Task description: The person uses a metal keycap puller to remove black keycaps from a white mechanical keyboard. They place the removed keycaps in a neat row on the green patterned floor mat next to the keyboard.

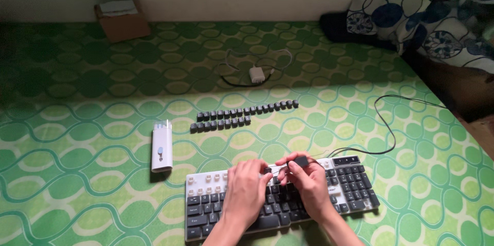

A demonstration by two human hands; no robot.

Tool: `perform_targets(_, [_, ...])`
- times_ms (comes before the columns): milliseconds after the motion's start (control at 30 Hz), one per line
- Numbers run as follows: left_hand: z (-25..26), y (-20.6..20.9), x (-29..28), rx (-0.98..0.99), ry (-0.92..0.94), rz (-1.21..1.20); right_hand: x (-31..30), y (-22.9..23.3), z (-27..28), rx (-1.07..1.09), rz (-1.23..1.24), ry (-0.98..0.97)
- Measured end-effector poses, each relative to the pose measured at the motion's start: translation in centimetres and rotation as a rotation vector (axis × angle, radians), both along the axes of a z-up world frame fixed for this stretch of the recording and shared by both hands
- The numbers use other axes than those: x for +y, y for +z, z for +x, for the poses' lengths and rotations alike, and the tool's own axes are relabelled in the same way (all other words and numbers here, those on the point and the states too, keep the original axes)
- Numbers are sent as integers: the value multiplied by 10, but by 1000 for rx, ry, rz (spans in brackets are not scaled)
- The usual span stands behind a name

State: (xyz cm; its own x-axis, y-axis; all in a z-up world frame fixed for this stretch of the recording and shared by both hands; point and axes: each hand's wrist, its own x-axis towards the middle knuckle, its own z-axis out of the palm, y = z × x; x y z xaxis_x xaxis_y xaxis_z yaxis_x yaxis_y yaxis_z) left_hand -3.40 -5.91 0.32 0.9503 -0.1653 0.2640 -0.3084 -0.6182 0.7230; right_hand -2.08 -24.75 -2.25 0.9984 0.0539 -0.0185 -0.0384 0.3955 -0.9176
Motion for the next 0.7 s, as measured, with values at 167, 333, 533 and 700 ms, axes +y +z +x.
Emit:
perform_targets(167, [3,4,-7,270,142,-444,-16,-9,8,53,172,42])
perform_targets(333, [9,-5,-5,431,146,-752,-20,-14,10,123,175,40])
perform_targets(533, [11,-9,-2,506,99,-848,-23,-16,11,157,168,40])
perform_targets(700, [12,-2,1,553,71,-914,-23,-17,11,163,187,50])
